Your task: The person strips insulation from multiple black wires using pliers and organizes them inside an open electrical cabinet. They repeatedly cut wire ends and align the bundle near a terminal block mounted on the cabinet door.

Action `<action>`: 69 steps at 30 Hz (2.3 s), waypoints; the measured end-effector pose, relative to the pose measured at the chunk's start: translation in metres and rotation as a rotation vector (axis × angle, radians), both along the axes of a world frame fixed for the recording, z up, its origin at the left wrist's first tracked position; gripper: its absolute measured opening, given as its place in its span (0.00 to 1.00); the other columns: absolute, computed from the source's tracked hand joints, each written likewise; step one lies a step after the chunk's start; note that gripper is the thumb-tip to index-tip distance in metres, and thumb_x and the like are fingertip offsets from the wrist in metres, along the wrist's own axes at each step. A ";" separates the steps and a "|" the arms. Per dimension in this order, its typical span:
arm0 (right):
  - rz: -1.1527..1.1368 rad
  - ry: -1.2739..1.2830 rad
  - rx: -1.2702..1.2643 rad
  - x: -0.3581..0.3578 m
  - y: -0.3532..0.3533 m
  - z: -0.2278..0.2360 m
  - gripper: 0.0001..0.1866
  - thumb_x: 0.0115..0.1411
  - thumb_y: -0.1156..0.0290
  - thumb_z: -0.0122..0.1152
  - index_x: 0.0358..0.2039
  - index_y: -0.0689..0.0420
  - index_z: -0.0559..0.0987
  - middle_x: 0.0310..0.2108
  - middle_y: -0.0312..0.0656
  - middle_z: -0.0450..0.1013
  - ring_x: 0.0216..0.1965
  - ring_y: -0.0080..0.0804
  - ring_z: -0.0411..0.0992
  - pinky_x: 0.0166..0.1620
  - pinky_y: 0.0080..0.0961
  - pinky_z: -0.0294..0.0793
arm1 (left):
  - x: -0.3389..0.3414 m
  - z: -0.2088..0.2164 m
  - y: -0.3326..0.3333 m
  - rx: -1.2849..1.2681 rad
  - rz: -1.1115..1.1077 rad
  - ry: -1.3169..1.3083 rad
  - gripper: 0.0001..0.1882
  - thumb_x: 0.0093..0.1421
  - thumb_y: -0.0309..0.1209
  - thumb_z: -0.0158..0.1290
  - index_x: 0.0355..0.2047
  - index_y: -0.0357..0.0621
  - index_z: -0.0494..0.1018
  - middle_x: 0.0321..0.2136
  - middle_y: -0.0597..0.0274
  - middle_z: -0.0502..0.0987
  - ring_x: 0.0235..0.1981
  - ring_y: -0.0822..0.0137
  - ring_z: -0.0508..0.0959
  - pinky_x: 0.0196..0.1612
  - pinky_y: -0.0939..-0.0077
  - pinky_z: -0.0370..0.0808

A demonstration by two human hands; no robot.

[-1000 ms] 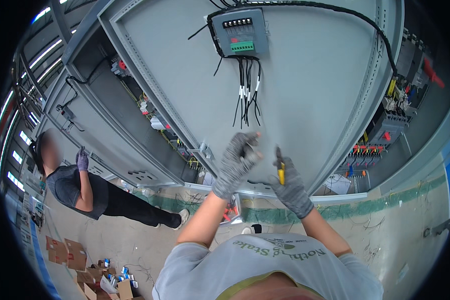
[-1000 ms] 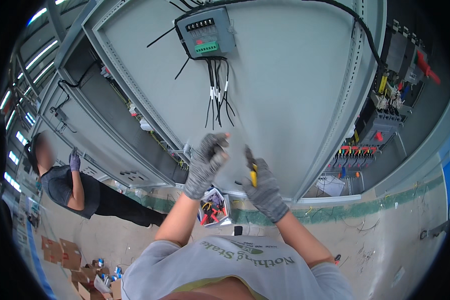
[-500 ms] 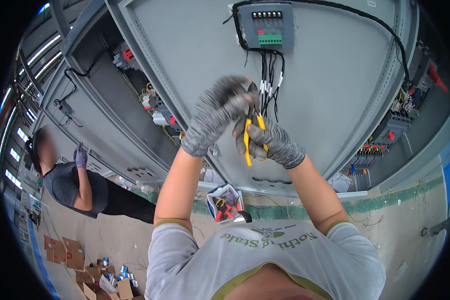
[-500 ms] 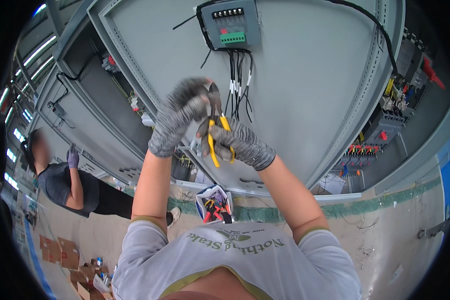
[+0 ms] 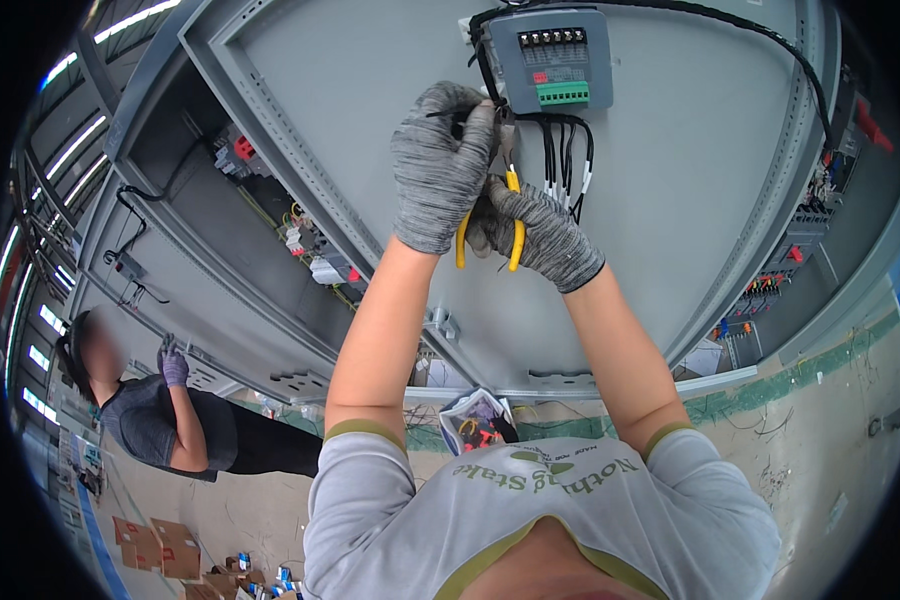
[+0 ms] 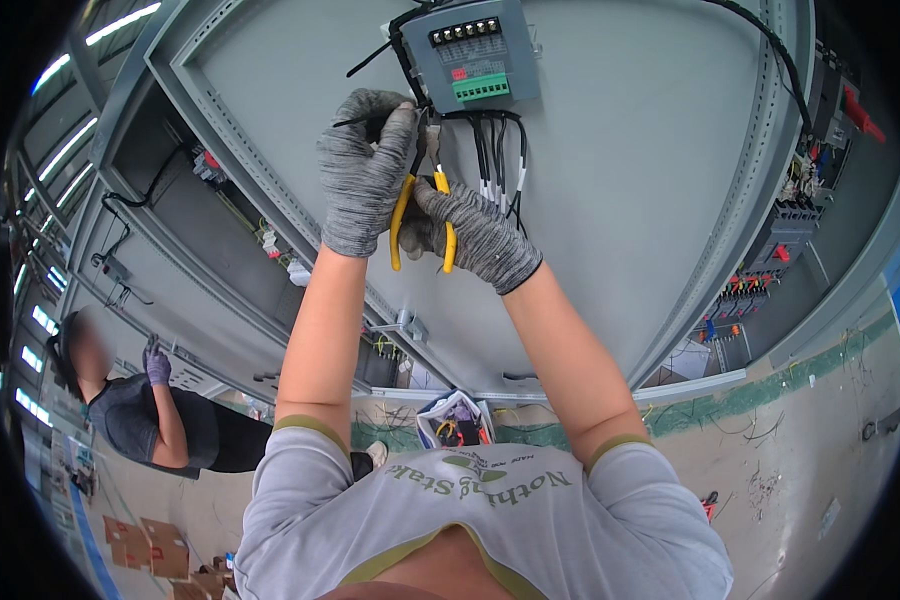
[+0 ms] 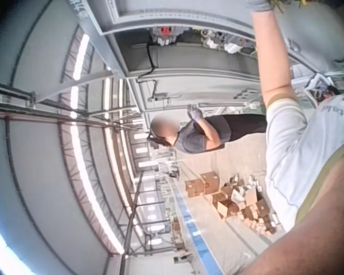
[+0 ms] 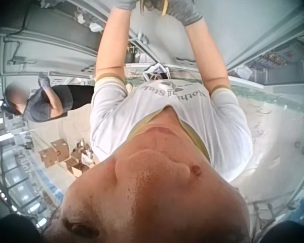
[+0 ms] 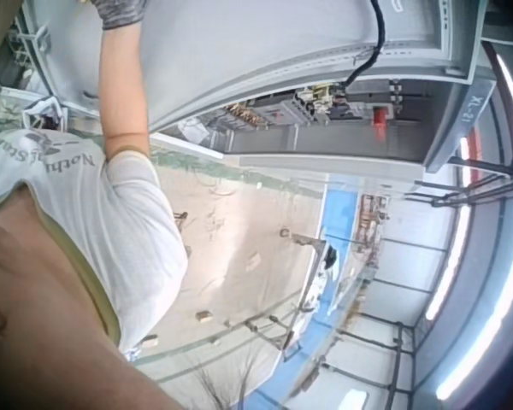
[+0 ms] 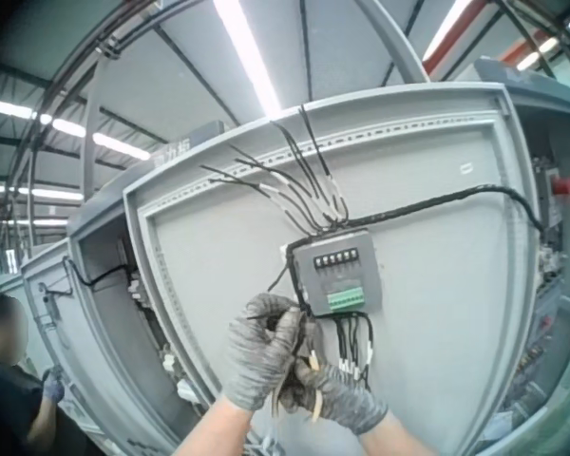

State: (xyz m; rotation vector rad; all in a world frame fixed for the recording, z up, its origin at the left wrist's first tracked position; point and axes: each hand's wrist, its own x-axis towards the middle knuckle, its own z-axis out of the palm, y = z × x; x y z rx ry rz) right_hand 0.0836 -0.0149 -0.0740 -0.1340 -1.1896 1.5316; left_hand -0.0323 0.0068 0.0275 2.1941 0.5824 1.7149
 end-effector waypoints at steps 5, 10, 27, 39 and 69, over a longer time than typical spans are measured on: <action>0.002 -0.021 0.020 0.003 0.005 0.000 0.23 0.65 0.52 0.51 0.45 0.62 0.72 0.29 0.47 0.75 0.25 0.31 0.72 0.29 0.26 0.73 | 0.000 -0.002 0.007 -0.044 -0.111 -0.087 0.06 0.60 0.27 0.53 0.34 0.36 0.75 0.25 0.59 0.78 0.27 0.73 0.76 0.34 0.77 0.75; 0.079 0.116 0.027 -0.002 0.008 0.007 0.23 0.65 0.51 0.52 0.46 0.59 0.73 0.34 0.45 0.75 0.31 0.33 0.74 0.35 0.27 0.75 | 0.002 0.000 0.001 -0.057 -0.121 -0.098 0.06 0.60 0.27 0.52 0.34 0.36 0.74 0.26 0.59 0.78 0.28 0.73 0.76 0.34 0.77 0.75; -0.410 -0.238 0.186 -0.022 -0.007 0.032 0.24 0.67 0.46 0.44 0.31 0.55 0.72 0.22 0.36 0.72 0.23 0.24 0.72 0.26 0.21 0.68 | -0.011 0.047 -0.018 0.067 -0.292 -0.113 0.15 0.60 0.21 0.55 0.47 0.39 0.69 0.38 0.55 0.77 0.39 0.67 0.79 0.46 0.75 0.76; -0.279 -0.287 0.178 -0.004 0.002 0.069 0.22 0.69 0.51 0.41 0.37 0.57 0.75 0.28 0.43 0.78 0.22 0.20 0.72 0.22 0.11 0.63 | -0.015 0.079 -0.001 0.060 -0.055 0.061 0.09 0.64 0.30 0.53 0.38 0.36 0.76 0.31 0.58 0.80 0.34 0.70 0.80 0.43 0.77 0.76; -0.340 -0.347 0.312 -0.029 -0.038 0.049 0.17 0.66 0.55 0.51 0.41 0.57 0.73 0.30 0.40 0.74 0.31 0.28 0.75 0.41 0.31 0.75 | -0.050 0.062 -0.016 0.227 -0.092 -0.393 0.14 0.68 0.29 0.43 0.48 0.36 0.73 0.44 0.51 0.79 0.49 0.61 0.77 0.58 0.68 0.68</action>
